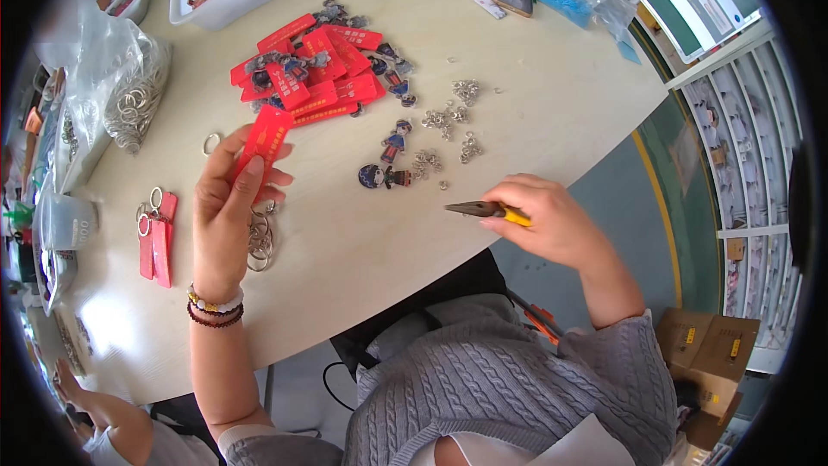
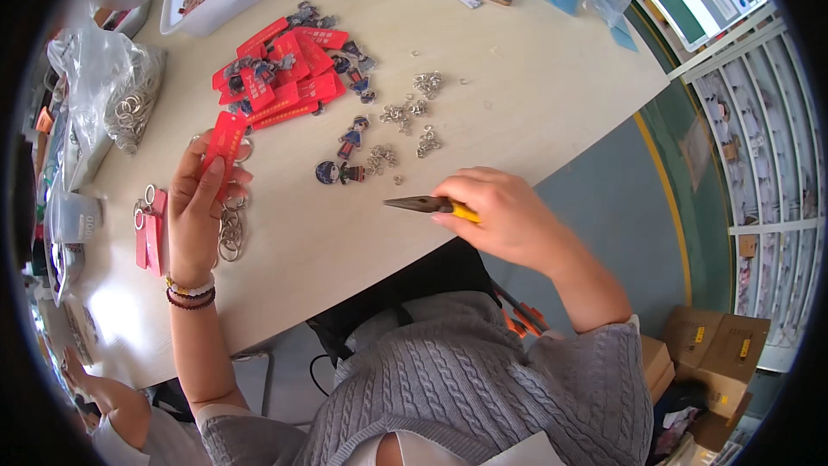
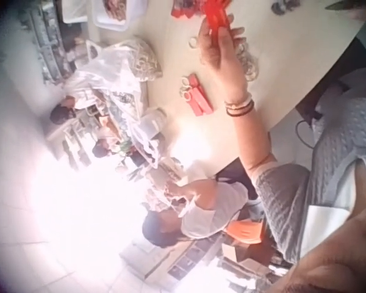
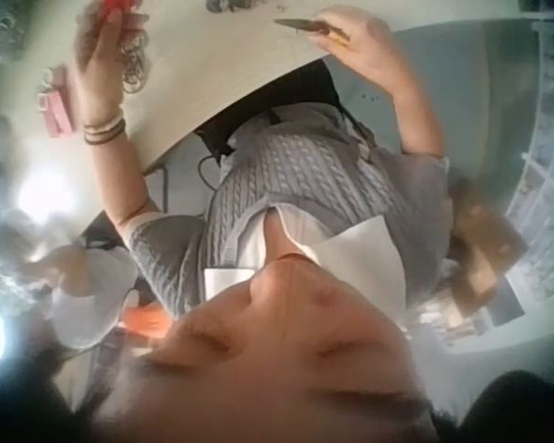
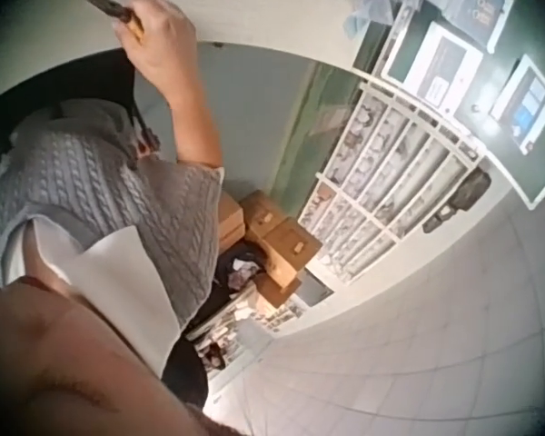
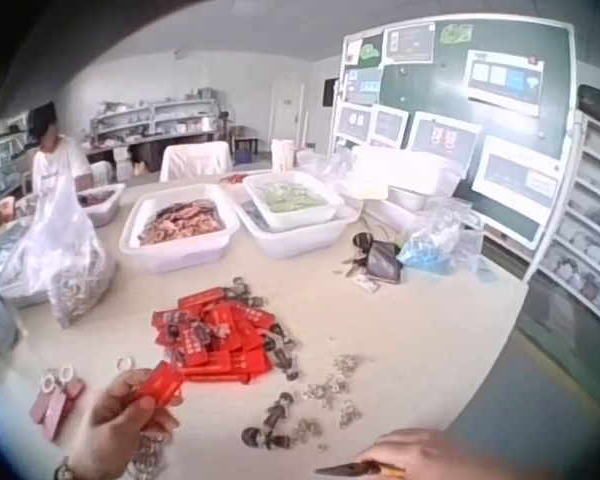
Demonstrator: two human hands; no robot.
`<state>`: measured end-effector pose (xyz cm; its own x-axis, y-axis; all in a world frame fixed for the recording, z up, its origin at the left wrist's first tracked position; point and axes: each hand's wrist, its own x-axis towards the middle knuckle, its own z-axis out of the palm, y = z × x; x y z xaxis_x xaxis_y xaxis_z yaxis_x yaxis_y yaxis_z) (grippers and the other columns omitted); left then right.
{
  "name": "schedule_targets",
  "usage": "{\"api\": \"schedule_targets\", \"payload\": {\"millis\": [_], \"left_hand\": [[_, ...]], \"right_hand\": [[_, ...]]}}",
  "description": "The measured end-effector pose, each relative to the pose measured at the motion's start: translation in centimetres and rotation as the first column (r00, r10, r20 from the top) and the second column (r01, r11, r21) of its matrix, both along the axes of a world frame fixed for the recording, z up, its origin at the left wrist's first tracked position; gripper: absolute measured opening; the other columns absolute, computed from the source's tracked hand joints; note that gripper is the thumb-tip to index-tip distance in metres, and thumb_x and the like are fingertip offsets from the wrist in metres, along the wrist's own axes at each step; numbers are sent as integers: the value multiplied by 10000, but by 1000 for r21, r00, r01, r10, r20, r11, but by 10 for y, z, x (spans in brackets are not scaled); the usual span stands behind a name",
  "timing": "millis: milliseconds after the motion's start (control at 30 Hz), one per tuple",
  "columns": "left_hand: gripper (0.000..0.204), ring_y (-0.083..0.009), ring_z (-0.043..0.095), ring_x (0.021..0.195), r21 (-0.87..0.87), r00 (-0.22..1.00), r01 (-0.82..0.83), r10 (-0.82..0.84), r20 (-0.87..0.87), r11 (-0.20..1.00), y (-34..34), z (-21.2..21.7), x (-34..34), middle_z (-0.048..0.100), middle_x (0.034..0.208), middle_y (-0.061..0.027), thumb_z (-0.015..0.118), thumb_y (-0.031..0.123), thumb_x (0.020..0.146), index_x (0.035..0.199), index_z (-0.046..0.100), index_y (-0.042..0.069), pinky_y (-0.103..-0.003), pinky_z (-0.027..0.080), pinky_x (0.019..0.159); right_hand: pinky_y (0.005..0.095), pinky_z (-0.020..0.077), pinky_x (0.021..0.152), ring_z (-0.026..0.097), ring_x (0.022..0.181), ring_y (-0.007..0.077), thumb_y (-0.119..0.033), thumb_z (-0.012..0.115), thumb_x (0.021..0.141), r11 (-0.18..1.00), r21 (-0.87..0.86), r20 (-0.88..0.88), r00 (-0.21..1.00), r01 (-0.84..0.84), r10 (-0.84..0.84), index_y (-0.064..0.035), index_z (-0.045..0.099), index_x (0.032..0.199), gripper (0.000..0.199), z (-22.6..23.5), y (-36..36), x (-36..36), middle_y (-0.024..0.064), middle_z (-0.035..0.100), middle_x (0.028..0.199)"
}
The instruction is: The person assembles keychains by attaching metal rings, red tags, character charms, and metal chains using pliers.
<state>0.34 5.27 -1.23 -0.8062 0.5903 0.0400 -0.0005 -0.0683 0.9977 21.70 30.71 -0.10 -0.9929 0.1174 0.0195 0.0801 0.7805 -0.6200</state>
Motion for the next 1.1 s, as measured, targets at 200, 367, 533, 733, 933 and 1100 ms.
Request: {"api": "schedule_targets", "payload": {"millis": [200,367,533,733,933,1100], "left_hand": [[217,-105,614,772,44,975,110,-117,188,993,-2,-6,6,655,1043,-88,511,140,971,1152,565,32,-213,474,670],[169,-147,644,835,96,945,119,-142,293,988,1,-8,15,627,984,-51,532,123,958,1098,551,30,-256,493,688],[181,-102,600,773,-12,976,120,-115,186,993,2,-12,16,618,920,-36,545,123,960,1101,530,11,-229,485,716],[251,-74,537,633,-192,983,175,-183,-25,966,4,5,32,574,825,-25,481,35,958,1193,560,-7,-221,454,608],[181,-88,535,630,-228,957,291,-283,66,929,5,4,36,579,797,-34,564,17,899,1073,605,-7,-246,454,586],[121,-76,509,616,-213,975,196,-214,-65,957,2,1,36,564,763,-16,583,30,901,1016,614,7,-243,432,558]], "right_hand": [[369,473,747,600,830,254,-104,659,796,959,267,-38,993,-97,111,-60,603,926,148,-5,-18,-10,77,608,845],[379,462,784,583,869,252,-48,639,764,920,356,-51,980,-161,191,-62,594,951,193,-6,-18,-20,72,592,866],[382,464,766,584,860,271,-50,642,775,966,124,-28,972,-226,232,-44,573,961,199,-7,-11,-42,94,587,867],[301,481,740,609,781,180,-27,657,804,897,-397,70,969,-193,239,-29,545,987,214,31,-25,-89,72,609,884],[386,456,719,600,844,286,-37,636,786,859,-187,-91,879,-476,468,-57,487,996,258,40,-40,-123,99,602,893],[403,446,736,587,831,294,-34,649,765,817,-109,-115,824,-566,555,-55,506,978,258,31,-46,-135,89,585,856]]}}
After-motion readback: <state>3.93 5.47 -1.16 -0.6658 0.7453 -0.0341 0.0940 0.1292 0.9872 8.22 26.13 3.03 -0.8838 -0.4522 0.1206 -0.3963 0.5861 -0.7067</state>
